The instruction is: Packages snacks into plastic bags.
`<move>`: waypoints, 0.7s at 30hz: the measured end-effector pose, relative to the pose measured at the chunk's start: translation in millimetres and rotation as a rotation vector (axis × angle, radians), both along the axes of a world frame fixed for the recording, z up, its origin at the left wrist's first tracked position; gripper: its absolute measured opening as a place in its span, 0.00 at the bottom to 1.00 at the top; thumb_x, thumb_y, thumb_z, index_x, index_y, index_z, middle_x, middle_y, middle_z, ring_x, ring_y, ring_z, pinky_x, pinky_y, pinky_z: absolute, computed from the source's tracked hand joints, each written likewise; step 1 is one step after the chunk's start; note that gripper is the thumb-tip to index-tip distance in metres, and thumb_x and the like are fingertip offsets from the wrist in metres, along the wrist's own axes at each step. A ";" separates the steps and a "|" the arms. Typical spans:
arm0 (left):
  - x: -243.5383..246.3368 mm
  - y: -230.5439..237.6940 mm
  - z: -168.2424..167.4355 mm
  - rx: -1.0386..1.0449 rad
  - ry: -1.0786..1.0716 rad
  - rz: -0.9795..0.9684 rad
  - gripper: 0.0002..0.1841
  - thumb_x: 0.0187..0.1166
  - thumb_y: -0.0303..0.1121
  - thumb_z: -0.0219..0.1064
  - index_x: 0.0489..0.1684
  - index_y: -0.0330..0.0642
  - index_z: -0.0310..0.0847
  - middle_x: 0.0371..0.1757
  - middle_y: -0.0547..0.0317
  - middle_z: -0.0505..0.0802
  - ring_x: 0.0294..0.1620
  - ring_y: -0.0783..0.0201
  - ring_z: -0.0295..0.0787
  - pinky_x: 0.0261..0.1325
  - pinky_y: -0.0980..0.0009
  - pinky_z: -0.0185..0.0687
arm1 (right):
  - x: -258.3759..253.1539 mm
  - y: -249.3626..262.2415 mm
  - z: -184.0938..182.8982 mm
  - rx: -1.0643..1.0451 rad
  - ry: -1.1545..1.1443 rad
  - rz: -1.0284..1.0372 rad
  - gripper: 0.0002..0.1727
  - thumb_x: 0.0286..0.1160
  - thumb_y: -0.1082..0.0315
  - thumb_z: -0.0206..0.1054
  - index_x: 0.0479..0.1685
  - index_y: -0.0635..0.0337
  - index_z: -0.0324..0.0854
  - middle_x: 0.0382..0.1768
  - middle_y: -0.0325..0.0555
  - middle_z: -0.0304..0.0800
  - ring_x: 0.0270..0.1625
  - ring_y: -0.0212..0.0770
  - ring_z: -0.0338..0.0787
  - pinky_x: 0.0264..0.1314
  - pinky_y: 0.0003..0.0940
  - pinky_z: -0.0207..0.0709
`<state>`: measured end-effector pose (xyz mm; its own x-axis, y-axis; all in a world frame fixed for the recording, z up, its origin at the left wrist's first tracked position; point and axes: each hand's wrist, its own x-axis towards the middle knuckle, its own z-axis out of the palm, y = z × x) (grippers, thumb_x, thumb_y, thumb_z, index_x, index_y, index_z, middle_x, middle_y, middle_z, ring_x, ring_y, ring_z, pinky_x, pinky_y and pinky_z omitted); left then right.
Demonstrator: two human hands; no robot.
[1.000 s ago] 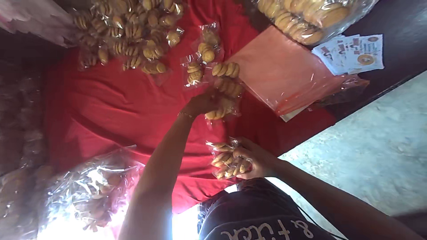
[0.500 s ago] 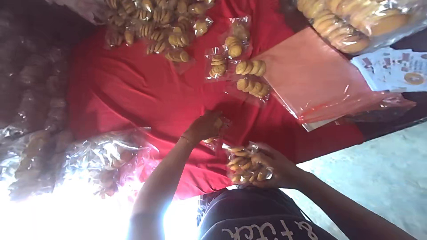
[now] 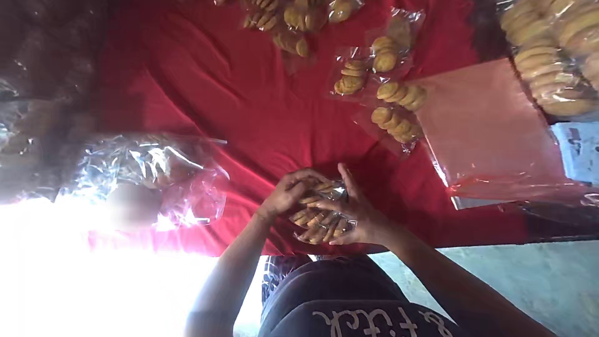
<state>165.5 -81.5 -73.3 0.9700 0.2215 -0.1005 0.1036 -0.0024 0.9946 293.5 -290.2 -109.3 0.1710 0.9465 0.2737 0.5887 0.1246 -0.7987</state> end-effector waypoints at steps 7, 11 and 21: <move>-44.4 -35.3 -19.3 -0.120 -0.199 0.219 0.34 0.91 0.53 0.41 0.66 0.26 0.78 0.69 0.49 0.87 0.72 0.64 0.81 0.80 0.63 0.73 | -20.2 -0.4 6.5 0.060 -0.010 0.024 0.36 0.52 0.38 0.83 0.65 0.34 0.79 0.82 0.58 0.65 0.85 0.50 0.67 0.86 0.46 0.67; -57.4 -77.1 -7.7 -0.387 -0.224 0.607 0.23 0.92 0.45 0.41 0.54 0.34 0.77 0.47 0.63 0.88 0.50 0.75 0.85 0.58 0.72 0.83 | -53.2 -6.4 6.7 0.073 0.141 0.082 0.27 0.75 0.40 0.67 0.70 0.38 0.74 0.86 0.44 0.62 0.90 0.39 0.59 0.90 0.38 0.58; -139.2 22.8 23.7 0.413 -0.128 0.176 0.16 0.84 0.35 0.63 0.58 0.31 0.83 0.69 0.42 0.84 0.73 0.60 0.80 0.73 0.67 0.78 | -38.1 60.6 7.4 0.147 0.184 0.139 0.33 0.60 0.47 0.82 0.61 0.54 0.75 0.84 0.64 0.63 0.87 0.54 0.67 0.87 0.51 0.67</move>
